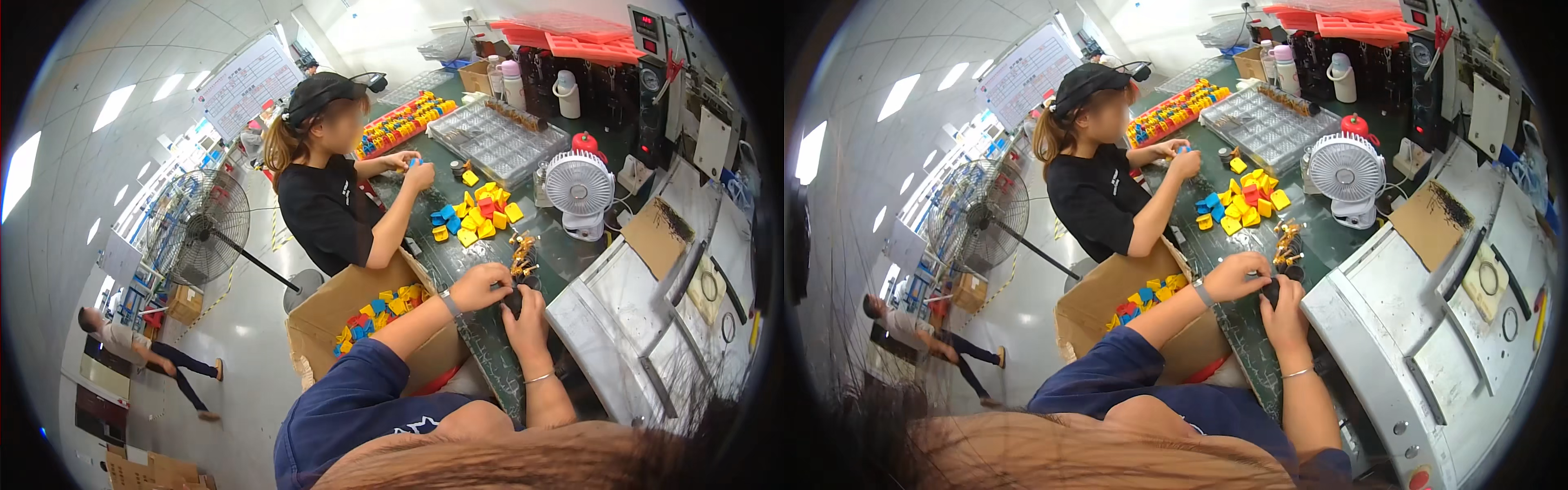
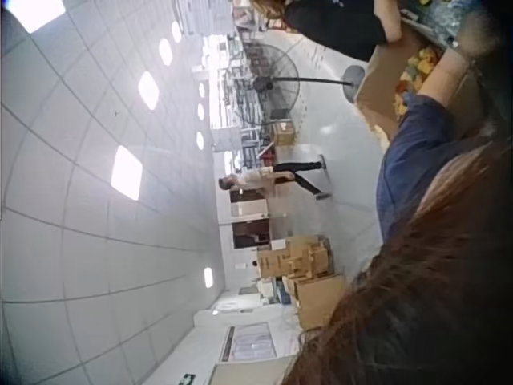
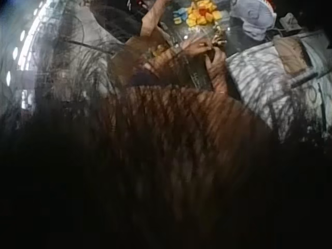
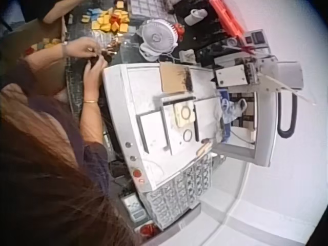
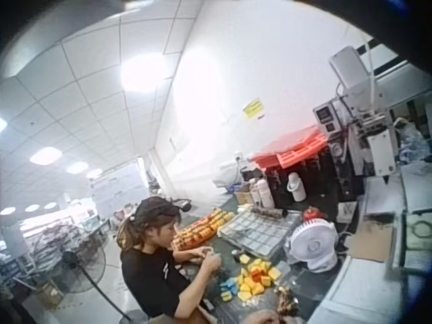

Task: Assembling small plastic and metal components at a factory workstation.

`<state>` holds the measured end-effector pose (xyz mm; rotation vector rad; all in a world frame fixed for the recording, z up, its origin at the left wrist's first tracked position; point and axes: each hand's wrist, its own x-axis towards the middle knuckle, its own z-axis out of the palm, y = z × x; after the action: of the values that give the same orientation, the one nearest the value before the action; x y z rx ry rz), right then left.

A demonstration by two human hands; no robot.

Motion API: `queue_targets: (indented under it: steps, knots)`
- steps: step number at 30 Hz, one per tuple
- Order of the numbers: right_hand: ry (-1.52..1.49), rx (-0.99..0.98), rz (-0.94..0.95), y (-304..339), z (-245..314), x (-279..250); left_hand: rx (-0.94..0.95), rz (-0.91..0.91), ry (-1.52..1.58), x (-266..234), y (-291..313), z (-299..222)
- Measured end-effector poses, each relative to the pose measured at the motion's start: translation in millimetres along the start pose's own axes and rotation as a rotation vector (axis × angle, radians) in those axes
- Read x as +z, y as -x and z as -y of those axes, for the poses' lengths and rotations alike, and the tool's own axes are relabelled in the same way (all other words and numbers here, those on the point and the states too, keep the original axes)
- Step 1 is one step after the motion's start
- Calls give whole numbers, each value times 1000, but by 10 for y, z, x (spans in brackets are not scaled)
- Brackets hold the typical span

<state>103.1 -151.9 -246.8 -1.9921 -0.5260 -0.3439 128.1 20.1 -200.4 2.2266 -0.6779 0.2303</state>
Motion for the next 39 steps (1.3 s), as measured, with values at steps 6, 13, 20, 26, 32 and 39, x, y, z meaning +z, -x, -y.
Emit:
queue_targets:
  steps: [6,13,20,26,32,39]
  knots:
    - [36,58,32,-10,-22,30,41,34,0,21,-6,57]
    - [64,7,-1,11,-16,39,34,77,67,13,35,56]
    - [92,-38,-57,21,-3,37,-46,56,219,14,62,42]
    - [97,-16,-63,34,1,37,-95,-196,11,-119,24,299]
    - [278,25,-24,77,-39,125,-409,-16,-297,-288,91,596]
    - [252,36,-8,146,-16,88,-618,103,-255,-513,288,737]
